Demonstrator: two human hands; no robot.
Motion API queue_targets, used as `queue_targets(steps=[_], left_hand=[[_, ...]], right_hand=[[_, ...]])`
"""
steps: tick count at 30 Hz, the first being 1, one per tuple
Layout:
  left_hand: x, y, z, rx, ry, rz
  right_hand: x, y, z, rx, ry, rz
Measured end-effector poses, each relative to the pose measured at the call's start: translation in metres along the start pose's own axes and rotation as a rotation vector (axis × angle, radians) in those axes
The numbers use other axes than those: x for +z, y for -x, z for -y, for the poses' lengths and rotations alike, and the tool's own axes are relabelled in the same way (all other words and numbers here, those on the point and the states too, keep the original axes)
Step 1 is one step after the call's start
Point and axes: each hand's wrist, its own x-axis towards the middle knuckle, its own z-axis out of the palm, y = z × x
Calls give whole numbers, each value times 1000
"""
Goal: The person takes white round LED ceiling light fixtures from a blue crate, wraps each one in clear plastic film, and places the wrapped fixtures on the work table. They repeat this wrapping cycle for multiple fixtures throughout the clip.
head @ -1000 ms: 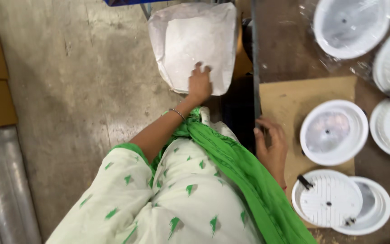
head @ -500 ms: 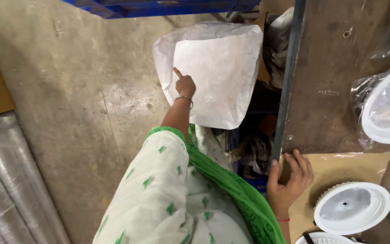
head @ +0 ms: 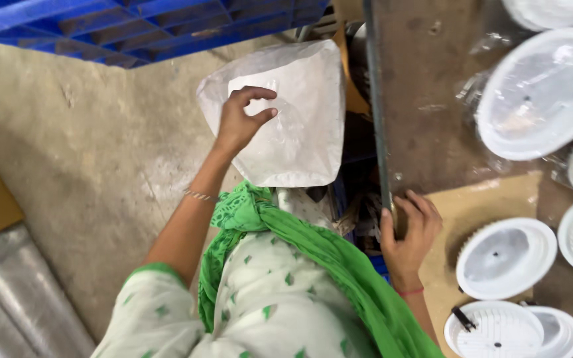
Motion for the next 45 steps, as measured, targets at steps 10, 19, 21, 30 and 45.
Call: queue_targets(steps=[10,19,21,30,45], left_hand=[[-13,55,-174,218,657,260],[35,75,-235,340,843,574],[45,79,-243,394,795,590],[59,85,-245,387,504,509],[150,103,-187,220,594,339]], right_hand=[[-10,-38,74,162,-1055,312],[-58,-7,11,336,-2015,426],[-59,4,-6,460,-2088,476],[-114,64,-99,500,-1348,-292],[-153,125,-114,537,-770,-681]])
